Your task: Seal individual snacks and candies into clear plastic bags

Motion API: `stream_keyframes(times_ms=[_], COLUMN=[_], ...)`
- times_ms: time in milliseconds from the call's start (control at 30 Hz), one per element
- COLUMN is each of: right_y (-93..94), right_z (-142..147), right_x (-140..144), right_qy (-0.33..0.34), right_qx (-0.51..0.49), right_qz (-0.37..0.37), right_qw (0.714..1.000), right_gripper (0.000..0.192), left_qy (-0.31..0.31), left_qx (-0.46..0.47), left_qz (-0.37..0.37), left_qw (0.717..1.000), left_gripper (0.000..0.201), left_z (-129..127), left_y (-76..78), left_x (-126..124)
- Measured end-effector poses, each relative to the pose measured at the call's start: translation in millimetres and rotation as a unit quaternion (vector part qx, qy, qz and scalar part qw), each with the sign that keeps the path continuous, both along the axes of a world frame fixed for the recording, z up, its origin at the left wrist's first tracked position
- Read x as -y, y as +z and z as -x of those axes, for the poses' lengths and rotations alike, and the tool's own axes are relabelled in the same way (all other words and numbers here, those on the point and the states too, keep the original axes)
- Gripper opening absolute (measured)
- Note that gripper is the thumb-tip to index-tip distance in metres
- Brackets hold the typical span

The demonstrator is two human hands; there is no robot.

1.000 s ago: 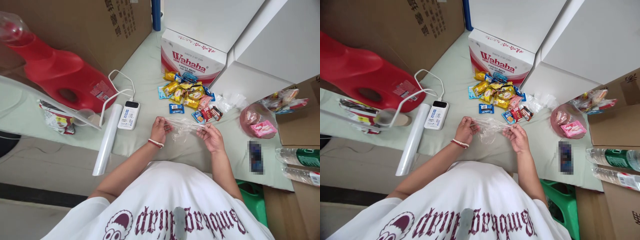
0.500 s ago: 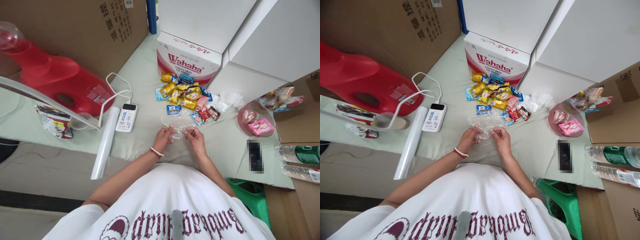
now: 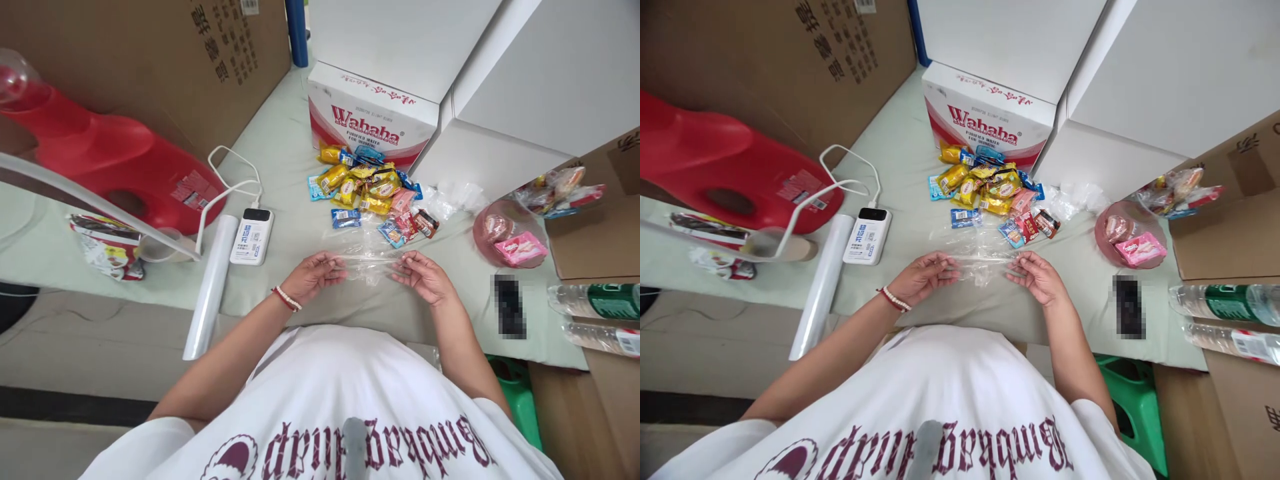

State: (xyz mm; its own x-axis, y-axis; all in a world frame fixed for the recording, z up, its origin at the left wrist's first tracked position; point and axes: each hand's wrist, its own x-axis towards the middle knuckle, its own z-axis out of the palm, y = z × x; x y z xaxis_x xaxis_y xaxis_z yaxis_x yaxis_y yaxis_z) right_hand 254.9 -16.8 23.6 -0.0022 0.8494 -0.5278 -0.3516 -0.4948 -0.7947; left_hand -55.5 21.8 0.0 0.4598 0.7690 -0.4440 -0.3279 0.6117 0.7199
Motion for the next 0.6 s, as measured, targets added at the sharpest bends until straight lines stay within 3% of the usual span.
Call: stream_keyframes(times_ms=[167,267,500,600], right_y=[-21.2,-25.8,-11.6,-10.9], right_z=[29.3,43.4,12.9,3.1], right_x=[-0.9,1.8,3.1,3.9], right_qy=[-0.009,0.015,0.063,0.057], right_qx=[0.003,0.032,0.069,0.087], right_qz=[0.060,0.052,0.041,0.032], right_qw=[0.998,0.998,0.995,0.994], right_gripper=[0.053,0.063,0.051,0.048], left_qy=[0.042,0.061,-0.038,-0.042], left_qx=[-0.071,-0.101,-0.091,-0.125], left_qz=[-0.041,-0.069,-0.041,-0.052], left_qw=[0.996,0.991,0.994,0.990], left_gripper=[0.048,0.044,0.043,0.045], left_z=[-17.4,-20.2,22.5,42.0], left_y=[-16.2,-20.7,-12.0,-8.6], left_x=[4.1,1.5,-31.9,-44.3])
